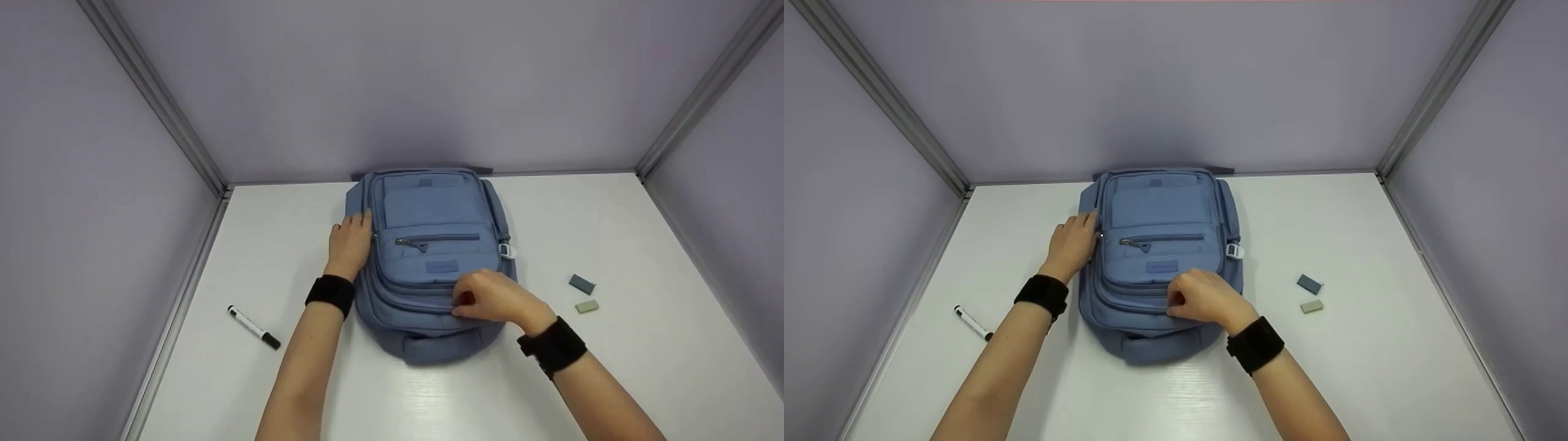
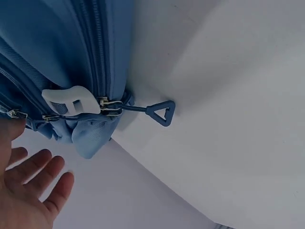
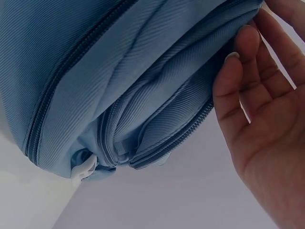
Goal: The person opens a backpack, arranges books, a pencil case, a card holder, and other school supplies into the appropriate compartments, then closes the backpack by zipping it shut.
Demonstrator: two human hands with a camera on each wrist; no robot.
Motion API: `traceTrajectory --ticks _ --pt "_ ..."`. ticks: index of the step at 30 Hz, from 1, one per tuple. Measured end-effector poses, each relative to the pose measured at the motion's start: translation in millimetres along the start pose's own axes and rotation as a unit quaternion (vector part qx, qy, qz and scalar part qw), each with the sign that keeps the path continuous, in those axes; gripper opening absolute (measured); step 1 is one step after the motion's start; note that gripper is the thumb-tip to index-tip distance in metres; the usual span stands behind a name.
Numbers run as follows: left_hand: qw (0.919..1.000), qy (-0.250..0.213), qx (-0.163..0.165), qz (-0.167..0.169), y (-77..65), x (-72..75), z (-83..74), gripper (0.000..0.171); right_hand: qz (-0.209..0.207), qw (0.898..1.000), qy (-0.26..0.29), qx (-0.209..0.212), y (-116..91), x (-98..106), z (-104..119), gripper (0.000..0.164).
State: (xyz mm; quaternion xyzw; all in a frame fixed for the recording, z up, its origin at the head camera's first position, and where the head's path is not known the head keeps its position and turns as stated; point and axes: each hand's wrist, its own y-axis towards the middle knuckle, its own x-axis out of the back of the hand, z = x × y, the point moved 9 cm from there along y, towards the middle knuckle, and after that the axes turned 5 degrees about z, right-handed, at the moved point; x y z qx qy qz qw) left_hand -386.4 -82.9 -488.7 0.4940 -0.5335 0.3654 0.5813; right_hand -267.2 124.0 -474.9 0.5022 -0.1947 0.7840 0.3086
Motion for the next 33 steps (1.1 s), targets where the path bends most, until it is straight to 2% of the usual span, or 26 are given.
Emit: traceTrajectory --ticks 4,8,12,14,17,24,29,33 --pt "0.997 0.0 -0.038 0.068 -0.2 -9.7 -7.4 0.045 -0.024 1.0 0.001 0.001 -0.2 5.4 1.2 0.012" --pt "0.9944 0.001 -0.063 0.085 -2.6 -12.5 -12.2 0.046 -0.084 0.996 -0.017 0.027 -2.4 15.3 3.4 0.018" --pt "0.9959 -0.006 -0.065 0.062 -3.3 -8.0 -13.0 0.043 -0.129 0.989 -0.06 0.039 -4.6 21.6 0.8 0.05" --pt "0.9968 -0.012 -0.063 0.047 -3.6 -5.3 -12.1 0.042 -0.134 0.987 -0.082 0.032 -4.1 21.4 -2.8 0.065" --pt "0.998 -0.017 -0.057 0.022 -3.5 -2.5 -10.1 0.038 -0.127 0.987 -0.103 0.011 -3.3 19.0 -9.1 0.074" --pt "0.9992 0.006 -0.038 -0.01 -6.5 -0.6 -2.8 0.024 -0.093 0.989 -0.112 -0.039 -1.0 9.7 -23.5 0.068" --pt "0.9969 0.007 -0.06 -0.05 -10.4 4.6 -0.5 0.021 -0.085 0.99 -0.103 -0.051 0.7 2.6 -29.1 0.057" --pt "0.9958 0.007 -0.074 -0.053 -14.1 2.8 1.3 0.021 -0.083 0.99 -0.091 -0.068 1.9 -1.6 -33.1 0.052"
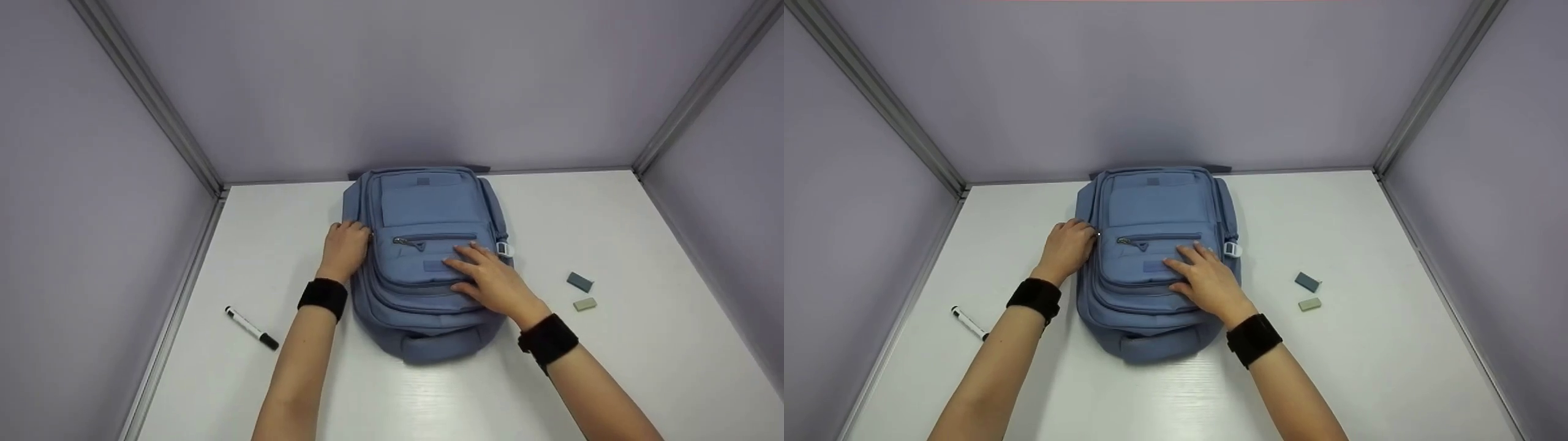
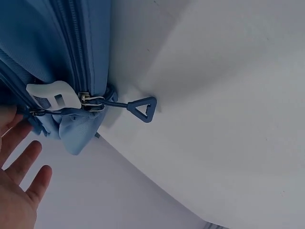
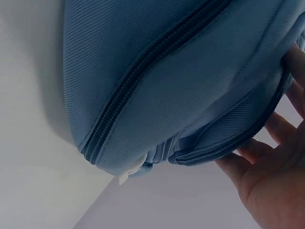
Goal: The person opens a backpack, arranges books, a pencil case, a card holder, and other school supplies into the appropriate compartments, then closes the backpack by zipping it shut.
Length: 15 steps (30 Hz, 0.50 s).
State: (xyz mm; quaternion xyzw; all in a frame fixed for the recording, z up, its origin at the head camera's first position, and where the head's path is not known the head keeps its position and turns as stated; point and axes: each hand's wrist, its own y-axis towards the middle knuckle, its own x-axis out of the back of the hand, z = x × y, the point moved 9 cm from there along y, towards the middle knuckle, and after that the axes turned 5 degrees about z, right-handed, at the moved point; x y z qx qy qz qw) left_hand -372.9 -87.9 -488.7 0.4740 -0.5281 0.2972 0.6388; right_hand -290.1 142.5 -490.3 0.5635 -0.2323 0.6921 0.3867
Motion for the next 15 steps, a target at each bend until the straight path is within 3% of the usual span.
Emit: traceTrajectory --ticks 10,15 --pt "0.9956 -0.008 0.022 0.091 -11.1 -9.4 -6.6 0.023 -0.021 0.999 -0.005 -0.025 2.8 -4.0 -3.0 0.048" --pt "0.9948 0.003 0.012 0.101 -13.9 -2.9 -18.8 0.013 -0.045 0.998 -0.013 -0.031 2.6 -3.6 -4.7 0.048"
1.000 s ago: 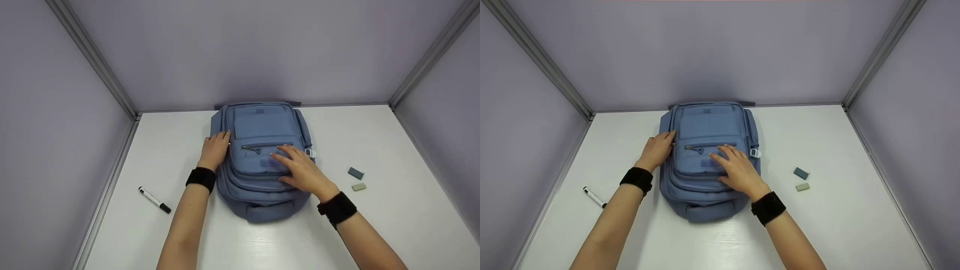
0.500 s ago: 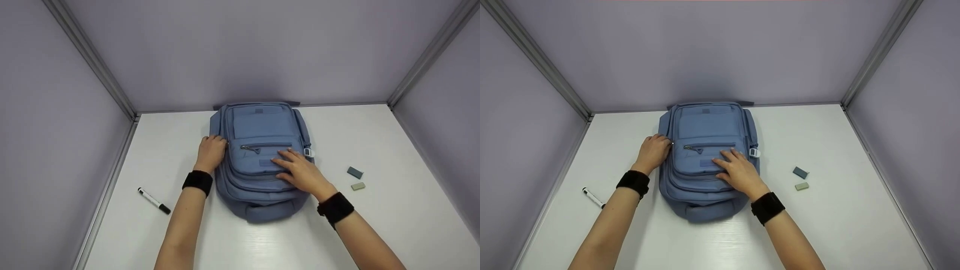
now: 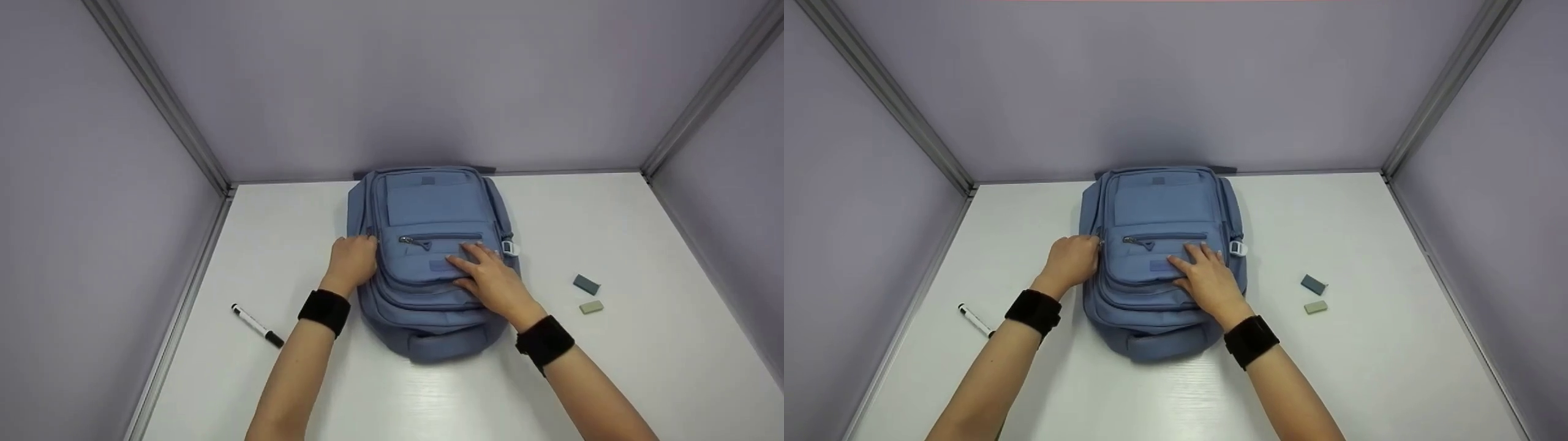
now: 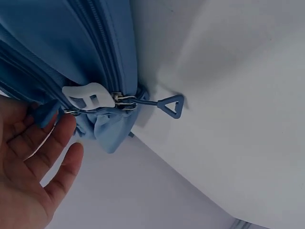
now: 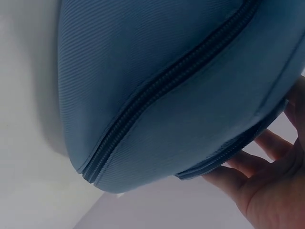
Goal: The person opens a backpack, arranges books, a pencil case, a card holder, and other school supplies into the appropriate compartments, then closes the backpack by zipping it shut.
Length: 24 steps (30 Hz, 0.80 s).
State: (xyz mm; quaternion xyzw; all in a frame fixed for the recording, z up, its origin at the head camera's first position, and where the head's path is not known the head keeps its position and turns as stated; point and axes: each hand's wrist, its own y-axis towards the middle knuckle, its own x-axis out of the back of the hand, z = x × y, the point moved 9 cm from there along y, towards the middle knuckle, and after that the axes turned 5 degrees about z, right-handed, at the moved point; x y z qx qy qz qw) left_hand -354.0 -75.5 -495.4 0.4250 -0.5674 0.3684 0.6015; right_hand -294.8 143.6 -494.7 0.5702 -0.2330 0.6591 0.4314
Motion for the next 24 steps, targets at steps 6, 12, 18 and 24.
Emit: traceTrajectory --ticks 6,12,18,24 --pt "0.9998 0.009 -0.018 -0.003 -12.6 10.0 -14.7 0.008 -0.005 1.0 -0.001 -0.013 1.6 0.5 -0.9 0.046" --pt "0.9989 0.03 -0.031 0.018 -24.1 16.7 -29.6 0.009 0.001 0.999 -0.009 -0.036 3.5 1.8 -1.9 0.046" --pt "0.9973 0.045 -0.044 0.038 -34.2 22.7 -45.5 0.01 0.001 0.998 -0.03 -0.057 6.3 1.5 -2.5 0.047" --pt "0.9955 0.05 -0.063 0.05 -46.0 30.3 -63.3 0.011 -0.002 0.996 -0.034 -0.086 9.2 2.2 0.0 0.044"
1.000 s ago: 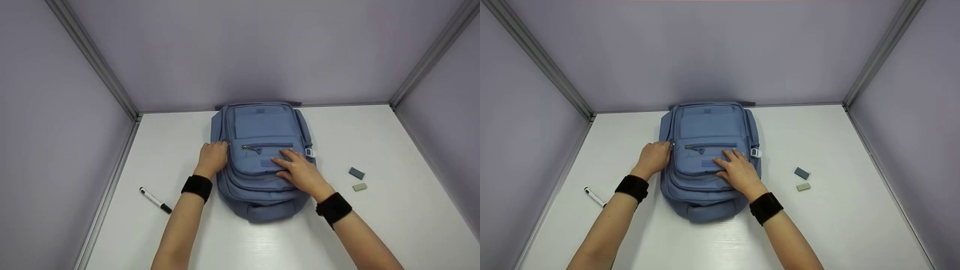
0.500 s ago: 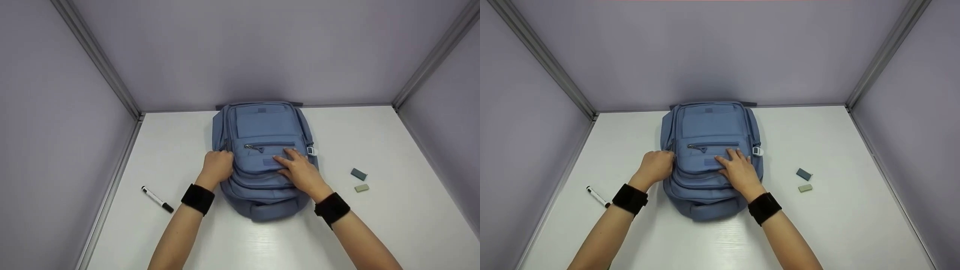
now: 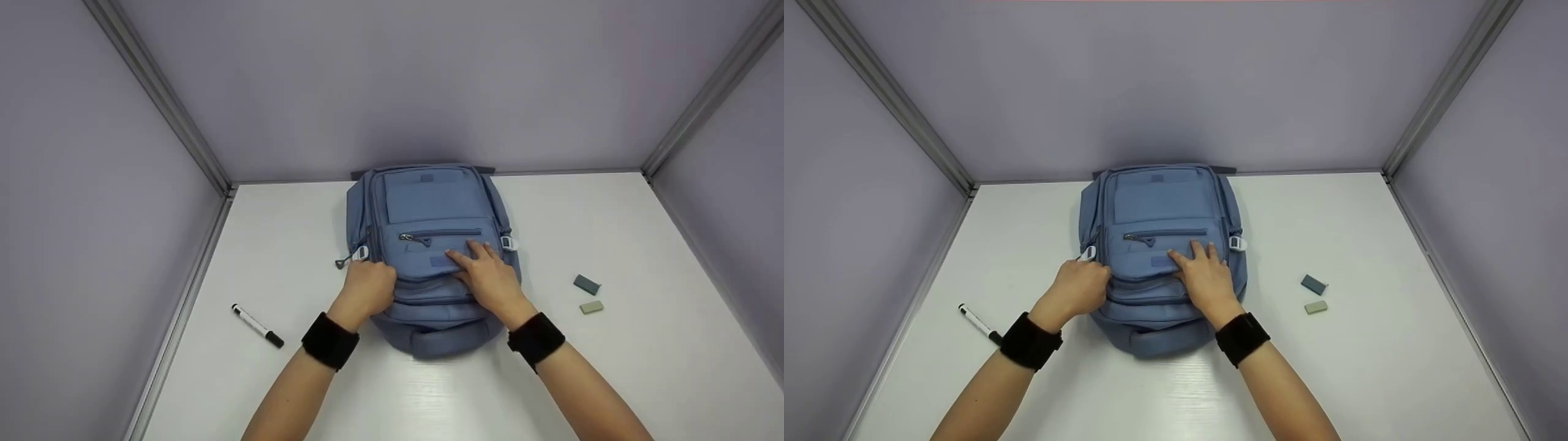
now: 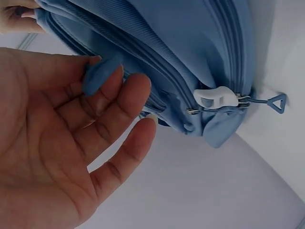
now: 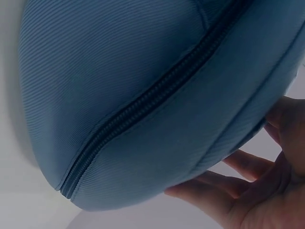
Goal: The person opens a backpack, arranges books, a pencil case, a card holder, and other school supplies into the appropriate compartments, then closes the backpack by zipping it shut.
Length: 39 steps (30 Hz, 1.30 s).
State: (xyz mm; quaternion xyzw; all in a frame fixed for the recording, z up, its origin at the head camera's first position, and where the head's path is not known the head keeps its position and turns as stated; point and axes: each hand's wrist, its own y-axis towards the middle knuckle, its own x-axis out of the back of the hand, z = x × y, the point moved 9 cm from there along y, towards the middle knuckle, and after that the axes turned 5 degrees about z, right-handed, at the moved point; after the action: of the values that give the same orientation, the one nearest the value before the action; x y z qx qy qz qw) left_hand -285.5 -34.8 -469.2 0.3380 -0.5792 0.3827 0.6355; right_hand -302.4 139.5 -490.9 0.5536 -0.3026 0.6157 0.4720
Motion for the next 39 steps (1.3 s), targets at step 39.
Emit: traceTrajectory --ticks 39 --pt "0.9547 -0.291 -0.035 -0.052 3.6 18.7 -34.6 0.02 -0.058 0.955 0.209 0.204 -10.9 4.7 67.1 0.016"
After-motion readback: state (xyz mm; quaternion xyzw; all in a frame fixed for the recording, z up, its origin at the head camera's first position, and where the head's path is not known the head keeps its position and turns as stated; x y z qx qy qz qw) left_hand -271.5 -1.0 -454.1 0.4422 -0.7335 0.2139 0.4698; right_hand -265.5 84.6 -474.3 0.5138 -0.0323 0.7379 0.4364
